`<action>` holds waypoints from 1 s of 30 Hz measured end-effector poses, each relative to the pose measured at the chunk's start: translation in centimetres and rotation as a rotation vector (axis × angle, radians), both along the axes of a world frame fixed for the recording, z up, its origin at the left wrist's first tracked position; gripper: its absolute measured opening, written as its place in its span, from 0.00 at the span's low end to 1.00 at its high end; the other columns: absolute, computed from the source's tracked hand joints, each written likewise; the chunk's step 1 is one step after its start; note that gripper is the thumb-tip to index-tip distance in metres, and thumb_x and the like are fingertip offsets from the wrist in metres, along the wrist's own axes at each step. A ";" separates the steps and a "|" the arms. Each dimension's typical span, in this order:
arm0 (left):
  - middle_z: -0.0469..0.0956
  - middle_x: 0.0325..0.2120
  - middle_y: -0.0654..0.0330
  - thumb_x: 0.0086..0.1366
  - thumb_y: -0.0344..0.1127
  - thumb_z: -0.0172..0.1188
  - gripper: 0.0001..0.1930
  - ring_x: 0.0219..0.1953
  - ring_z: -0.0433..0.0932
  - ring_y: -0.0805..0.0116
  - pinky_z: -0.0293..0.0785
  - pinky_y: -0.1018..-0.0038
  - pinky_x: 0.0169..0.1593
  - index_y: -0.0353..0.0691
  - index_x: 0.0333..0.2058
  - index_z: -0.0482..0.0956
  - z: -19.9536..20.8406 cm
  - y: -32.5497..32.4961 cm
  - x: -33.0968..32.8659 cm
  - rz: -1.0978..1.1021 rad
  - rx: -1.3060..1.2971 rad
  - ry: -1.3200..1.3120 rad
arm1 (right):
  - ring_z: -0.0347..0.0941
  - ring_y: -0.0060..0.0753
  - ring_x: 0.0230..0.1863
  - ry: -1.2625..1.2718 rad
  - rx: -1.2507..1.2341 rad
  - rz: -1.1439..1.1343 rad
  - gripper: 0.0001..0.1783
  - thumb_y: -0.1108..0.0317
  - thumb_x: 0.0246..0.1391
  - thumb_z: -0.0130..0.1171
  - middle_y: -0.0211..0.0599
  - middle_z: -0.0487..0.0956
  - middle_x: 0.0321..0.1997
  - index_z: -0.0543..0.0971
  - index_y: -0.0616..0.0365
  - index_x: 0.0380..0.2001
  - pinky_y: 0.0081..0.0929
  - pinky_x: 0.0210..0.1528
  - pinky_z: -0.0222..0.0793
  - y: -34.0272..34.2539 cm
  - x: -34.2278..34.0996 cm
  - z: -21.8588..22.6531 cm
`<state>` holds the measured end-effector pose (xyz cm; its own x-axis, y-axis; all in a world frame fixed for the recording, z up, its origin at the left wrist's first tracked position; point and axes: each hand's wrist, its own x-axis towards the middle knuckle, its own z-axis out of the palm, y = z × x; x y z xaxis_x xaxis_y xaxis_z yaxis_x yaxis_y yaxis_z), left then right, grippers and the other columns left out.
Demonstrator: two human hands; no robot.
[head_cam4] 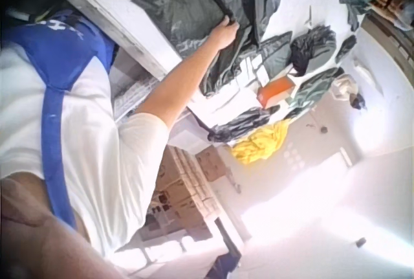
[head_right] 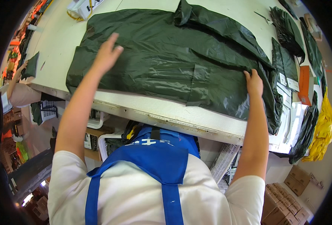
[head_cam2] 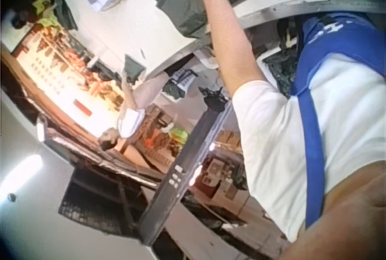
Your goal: The person folds a large green raincoat on a white table, smoothing and aligning the fabric into a compact rectangle. They then place the folded item into a white basket and retrieve another raincoat to repeat the folding process, using a small blade to trim loose threads.
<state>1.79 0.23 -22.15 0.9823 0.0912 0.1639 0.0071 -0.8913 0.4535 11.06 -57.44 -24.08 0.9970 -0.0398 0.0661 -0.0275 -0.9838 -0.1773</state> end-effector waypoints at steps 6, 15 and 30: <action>0.44 0.69 0.65 0.65 0.58 0.45 0.29 0.69 0.43 0.51 0.37 0.41 0.65 0.70 0.64 0.53 -4.7 -10.8 -2.2 -0.076 0.389 0.407 | 0.70 0.51 0.53 -0.132 -0.052 0.031 0.26 0.50 0.57 0.52 0.46 0.75 0.52 0.70 0.56 0.52 0.43 0.53 0.64 0.5 -2.7 -2.3; 0.44 0.69 0.65 0.65 0.53 0.49 0.29 0.69 0.44 0.49 0.41 0.41 0.65 0.67 0.65 0.54 -5.8 -11.0 -1.0 -0.127 0.458 0.371 | 0.72 0.47 0.44 -0.114 -0.279 -0.266 0.16 0.54 0.61 0.49 0.44 0.79 0.36 0.75 0.55 0.36 0.42 0.48 0.63 -18.5 -15.7 -5.5; 0.68 0.47 0.48 0.50 0.48 0.71 0.36 0.44 0.72 0.59 0.70 0.67 0.47 0.33 0.51 0.67 -2.2 -17.0 10.0 0.052 -0.268 -0.010 | 0.73 0.47 0.43 -0.130 0.198 -0.046 0.10 0.69 0.54 0.56 0.44 0.77 0.41 0.77 0.57 0.40 0.37 0.45 0.68 -14.8 -5.9 1.0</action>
